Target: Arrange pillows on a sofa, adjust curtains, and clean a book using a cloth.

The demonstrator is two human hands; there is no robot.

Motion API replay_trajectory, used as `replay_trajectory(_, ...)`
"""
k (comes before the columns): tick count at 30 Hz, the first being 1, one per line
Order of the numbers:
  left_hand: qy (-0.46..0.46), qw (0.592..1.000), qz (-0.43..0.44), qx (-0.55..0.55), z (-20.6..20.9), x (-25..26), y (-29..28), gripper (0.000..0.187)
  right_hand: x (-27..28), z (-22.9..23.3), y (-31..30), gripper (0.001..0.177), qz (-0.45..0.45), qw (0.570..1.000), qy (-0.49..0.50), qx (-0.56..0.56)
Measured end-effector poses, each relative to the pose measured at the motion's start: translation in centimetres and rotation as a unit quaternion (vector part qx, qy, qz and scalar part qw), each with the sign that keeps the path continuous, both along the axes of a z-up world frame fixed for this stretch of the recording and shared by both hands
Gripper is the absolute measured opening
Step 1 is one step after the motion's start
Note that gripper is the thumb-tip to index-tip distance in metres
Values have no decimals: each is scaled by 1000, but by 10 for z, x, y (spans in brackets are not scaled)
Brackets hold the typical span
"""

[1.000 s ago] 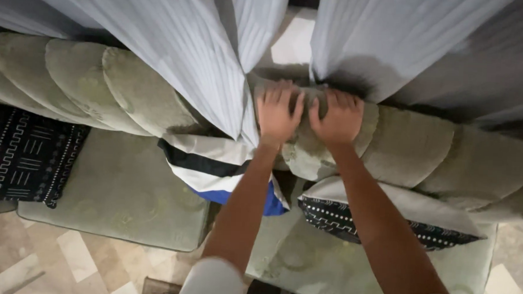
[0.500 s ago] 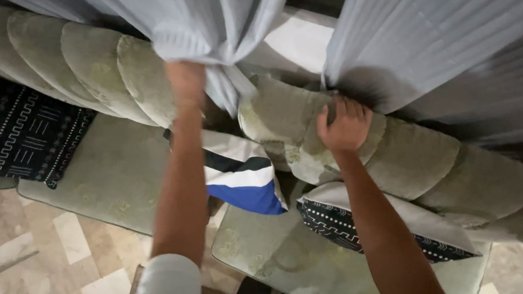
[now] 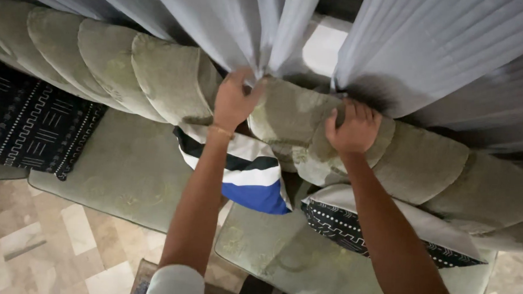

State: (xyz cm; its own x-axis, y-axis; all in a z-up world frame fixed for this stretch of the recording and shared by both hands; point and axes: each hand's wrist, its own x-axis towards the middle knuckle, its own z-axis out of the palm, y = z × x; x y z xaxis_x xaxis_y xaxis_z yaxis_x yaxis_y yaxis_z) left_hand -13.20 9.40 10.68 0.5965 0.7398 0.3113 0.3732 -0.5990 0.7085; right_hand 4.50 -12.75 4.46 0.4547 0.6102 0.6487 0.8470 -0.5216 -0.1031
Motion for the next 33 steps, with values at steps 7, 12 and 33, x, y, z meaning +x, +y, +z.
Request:
replay_trajectory(7, 105, 977, -121, -140, 5, 89, 11, 81, 1, 3, 3, 31, 8, 1000, -15, -4)
replay_trajectory(12, -48, 995, 86, 25, -45, 76, -22, 55, 5, -12, -1, 33, -1, 999, -36, 5)
replay_trajectory(33, 90, 966, -66, 233, -119, 81, -69, 80, 22, -70, 1, 55, -88, 995, -6, -45)
